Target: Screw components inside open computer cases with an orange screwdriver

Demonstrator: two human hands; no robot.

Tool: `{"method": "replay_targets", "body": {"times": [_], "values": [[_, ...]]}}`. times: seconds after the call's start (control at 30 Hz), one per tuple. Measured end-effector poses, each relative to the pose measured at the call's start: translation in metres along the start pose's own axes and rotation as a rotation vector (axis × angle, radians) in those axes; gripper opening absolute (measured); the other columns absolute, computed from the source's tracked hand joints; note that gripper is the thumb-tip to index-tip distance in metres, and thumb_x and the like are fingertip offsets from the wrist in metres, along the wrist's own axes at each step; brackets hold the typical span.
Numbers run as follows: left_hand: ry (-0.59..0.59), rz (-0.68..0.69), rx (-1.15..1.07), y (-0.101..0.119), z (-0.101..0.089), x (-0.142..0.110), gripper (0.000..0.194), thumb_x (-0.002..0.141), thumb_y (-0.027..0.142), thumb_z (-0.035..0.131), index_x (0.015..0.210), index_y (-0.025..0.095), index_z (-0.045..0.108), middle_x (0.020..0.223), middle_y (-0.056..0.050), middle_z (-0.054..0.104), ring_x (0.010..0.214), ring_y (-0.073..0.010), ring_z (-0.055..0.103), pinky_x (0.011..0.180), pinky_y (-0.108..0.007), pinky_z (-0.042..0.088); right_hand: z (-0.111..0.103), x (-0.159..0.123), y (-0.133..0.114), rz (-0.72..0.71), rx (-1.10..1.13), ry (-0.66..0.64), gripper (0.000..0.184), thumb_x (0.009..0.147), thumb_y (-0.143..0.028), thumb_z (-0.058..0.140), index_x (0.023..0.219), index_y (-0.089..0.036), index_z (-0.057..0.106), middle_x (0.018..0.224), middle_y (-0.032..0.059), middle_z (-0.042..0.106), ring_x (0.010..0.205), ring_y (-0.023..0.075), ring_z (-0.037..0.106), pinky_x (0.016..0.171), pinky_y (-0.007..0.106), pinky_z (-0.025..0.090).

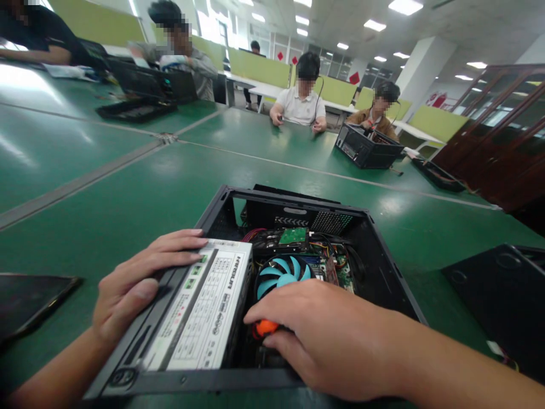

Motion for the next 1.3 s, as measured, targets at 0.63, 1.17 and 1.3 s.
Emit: {"method": "replay_targets", "body": {"times": [0.63,1.17,1.3], "values": [[-0.027,-0.02,-0.07,-0.004,-0.003,0.003,0.035,0.096,0.031,0.04,0.115,0.029,0.069,0.128,-0.004,0.069,0.128,-0.0314,0.057,0.114,-0.052,0.043,-0.052,0.059,0.031,0.044,-0.298,0.294,0.023,0.095,-0.019,0.057,0.114,-0.015,0.07,0.104,0.0104,0.077,0.095,0.0221,0.07,0.083,0.031,0.05],[-0.632,-0.111,0.598,0.074,0.035,0.08,0.036,0.093,0.051,0.051,0.101,0.027,0.078,0.102,-0.004,0.08,0.095,-0.0268,0.073,0.098,-0.046,0.054,-0.131,-0.037,0.021,-0.208,0.42,0.864,0.036,0.08,-0.015,0.041,0.11,-0.018,0.06,0.078,0.0002,0.059,0.061,0.0143,0.057,0.072,0.034,0.055],[-0.963,-0.024,0.884,0.118,0.134,0.079,0.041,0.092,0.044,0.053,0.085,0.014,0.08,0.085,-0.019,0.078,0.083,-0.0355,0.075,0.077,-0.047,0.059,-0.137,-0.109,0.051,-0.043,0.367,0.979,0.021,0.071,-0.02,0.052,0.086,-0.019,0.067,0.057,-0.0044,0.05,0.048,0.0125,0.045,0.066,0.034,0.052]]}}
Point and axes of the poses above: each hand's wrist, its own x-axis towards the middle knuckle, its own z-axis out of the palm, y = z × x, the point moved 8 cm from there along x, towards the middle knuckle
